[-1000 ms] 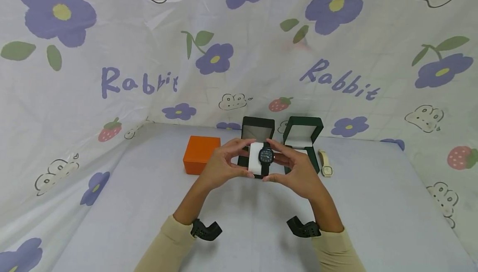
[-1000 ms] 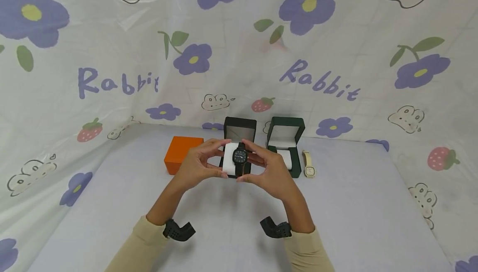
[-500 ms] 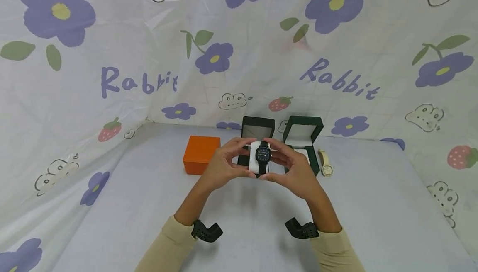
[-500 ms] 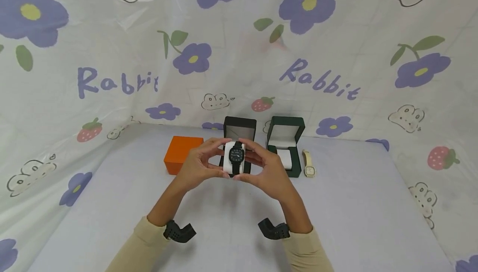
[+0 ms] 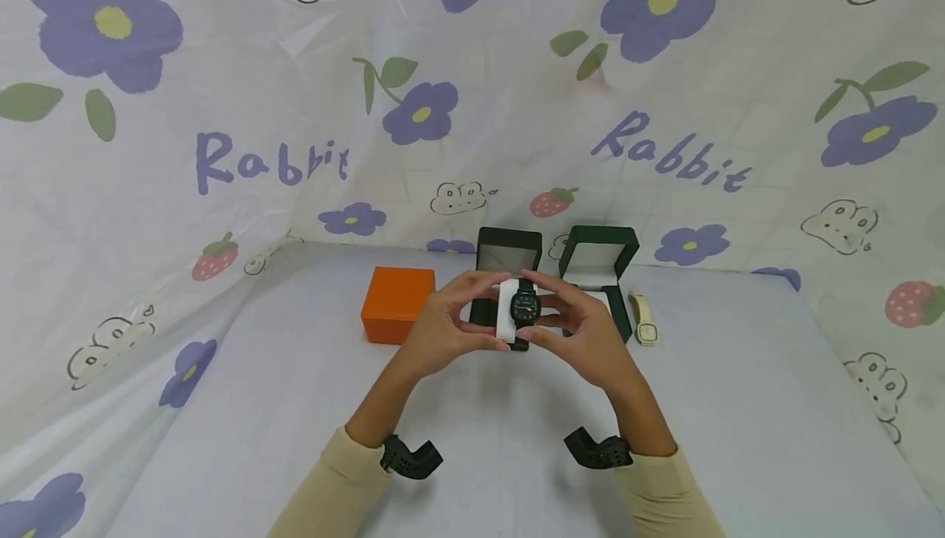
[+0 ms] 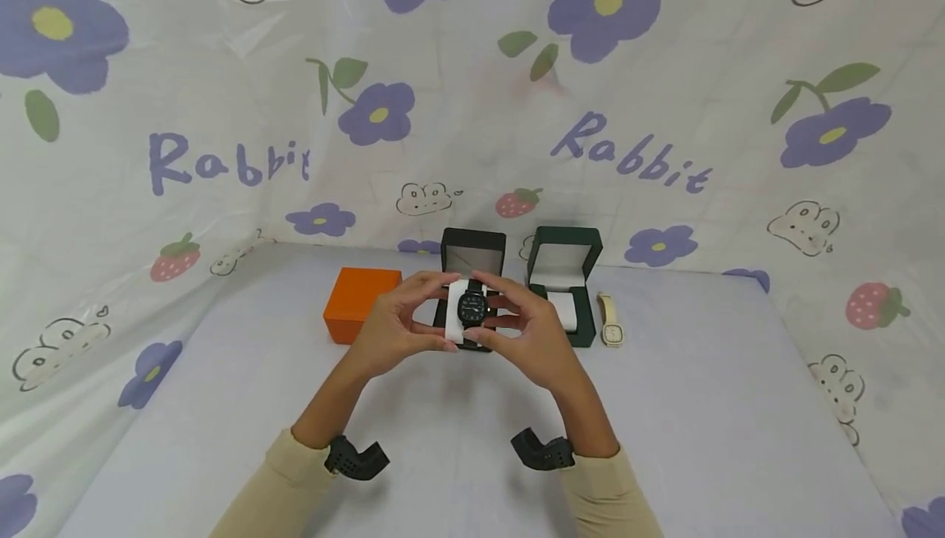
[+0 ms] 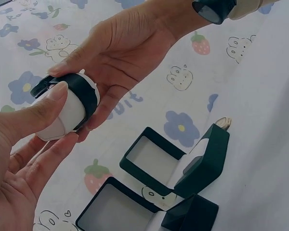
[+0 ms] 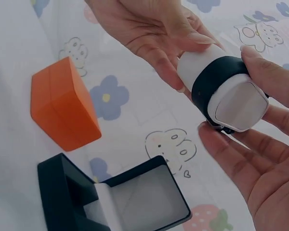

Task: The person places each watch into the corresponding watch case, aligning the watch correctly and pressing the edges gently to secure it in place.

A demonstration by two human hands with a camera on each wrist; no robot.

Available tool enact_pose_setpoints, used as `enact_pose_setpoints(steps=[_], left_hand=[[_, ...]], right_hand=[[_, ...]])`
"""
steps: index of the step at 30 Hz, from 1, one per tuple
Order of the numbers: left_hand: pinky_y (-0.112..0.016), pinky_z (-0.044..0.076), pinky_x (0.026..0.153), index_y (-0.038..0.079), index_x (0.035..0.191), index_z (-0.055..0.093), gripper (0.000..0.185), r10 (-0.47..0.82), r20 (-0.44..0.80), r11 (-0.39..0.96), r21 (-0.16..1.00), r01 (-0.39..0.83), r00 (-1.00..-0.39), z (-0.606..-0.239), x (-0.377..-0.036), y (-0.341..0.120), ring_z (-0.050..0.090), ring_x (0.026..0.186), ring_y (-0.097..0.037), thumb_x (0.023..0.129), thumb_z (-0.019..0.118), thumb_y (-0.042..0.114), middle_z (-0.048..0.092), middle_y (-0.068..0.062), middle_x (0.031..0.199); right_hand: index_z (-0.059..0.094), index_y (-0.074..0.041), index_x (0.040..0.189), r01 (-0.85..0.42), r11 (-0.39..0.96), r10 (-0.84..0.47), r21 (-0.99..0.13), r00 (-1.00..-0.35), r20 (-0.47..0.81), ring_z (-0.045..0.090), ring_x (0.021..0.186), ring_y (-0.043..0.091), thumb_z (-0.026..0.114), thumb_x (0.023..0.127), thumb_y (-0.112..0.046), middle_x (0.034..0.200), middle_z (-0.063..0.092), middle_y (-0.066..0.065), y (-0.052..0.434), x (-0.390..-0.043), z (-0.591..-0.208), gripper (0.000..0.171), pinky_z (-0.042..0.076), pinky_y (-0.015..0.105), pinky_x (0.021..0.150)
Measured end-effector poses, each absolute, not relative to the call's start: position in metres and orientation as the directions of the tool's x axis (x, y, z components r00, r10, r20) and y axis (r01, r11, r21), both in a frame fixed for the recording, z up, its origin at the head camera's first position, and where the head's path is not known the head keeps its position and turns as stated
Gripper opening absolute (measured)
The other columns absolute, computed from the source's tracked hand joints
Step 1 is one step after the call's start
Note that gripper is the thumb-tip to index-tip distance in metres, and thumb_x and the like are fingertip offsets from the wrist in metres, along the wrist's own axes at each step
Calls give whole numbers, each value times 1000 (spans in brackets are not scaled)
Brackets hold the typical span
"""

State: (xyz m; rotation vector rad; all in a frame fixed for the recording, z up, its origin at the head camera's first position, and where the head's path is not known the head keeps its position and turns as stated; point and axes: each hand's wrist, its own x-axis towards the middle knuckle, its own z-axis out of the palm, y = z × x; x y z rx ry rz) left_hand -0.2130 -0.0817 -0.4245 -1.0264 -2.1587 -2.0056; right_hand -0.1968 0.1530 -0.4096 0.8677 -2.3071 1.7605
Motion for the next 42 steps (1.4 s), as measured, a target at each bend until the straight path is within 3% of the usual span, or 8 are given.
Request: enact_pose_setpoints(steps=[5, 11, 19, 30, 42], left_hand=[[-39, 62, 78, 15, 146, 57, 78, 434, 438, -34, 881, 471, -787, -425, -212, -83, 57, 124, -25, 75, 88, 0, 54, -1, 136], [-39, 62, 78, 21, 145, 59, 78, 427, 441, -39, 881, 471, -790, -426, -212, -83, 60, 120, -24, 75, 88, 1, 54, 1, 135], [-39, 63, 77, 17, 144, 59, 77, 401, 456, -40, 875, 482, -794, -424, -210, -81, 62, 116, -27, 75, 89, 2, 55, -4, 134], [-39, 63, 78, 13, 144, 59, 77, 391, 451, -57, 882, 467, -803, -422, -210, -82, 61, 117, -28, 74, 88, -2, 55, -5, 134], [-39, 62, 80, 18, 144, 60, 78, 400, 467, -59, 872, 486, -789, -423, -210, -81, 56, 126, -25, 74, 87, -5, 53, 0, 141]], right_hand=[[55, -19, 147, -497, 163, -366, -852, -833, 415, 64, 117, 22, 83, 83, 0, 142, 59, 3, 152, -196, -411, 72, 56, 31, 96], [58, -15, 145, -521, 128, -373, -844, -814, 446, 65, 116, 28, 82, 82, 3, 141, 60, 7, 151, -196, -410, 70, 57, 32, 94], [60, -9, 142, -515, 49, -371, -856, -805, 463, 64, 118, 27, 81, 81, 7, 144, 57, 10, 149, -196, -408, 67, 60, 37, 91], [59, -11, 144, -506, 57, -358, -861, -815, 455, 60, 123, 26, 82, 80, 7, 146, 56, 8, 146, -195, -409, 70, 57, 35, 95], [56, -7, 145, -478, -4, -353, -878, -821, 449, 61, 121, 25, 81, 80, 10, 141, 57, 16, 144, -196, -409, 72, 57, 38, 95]])
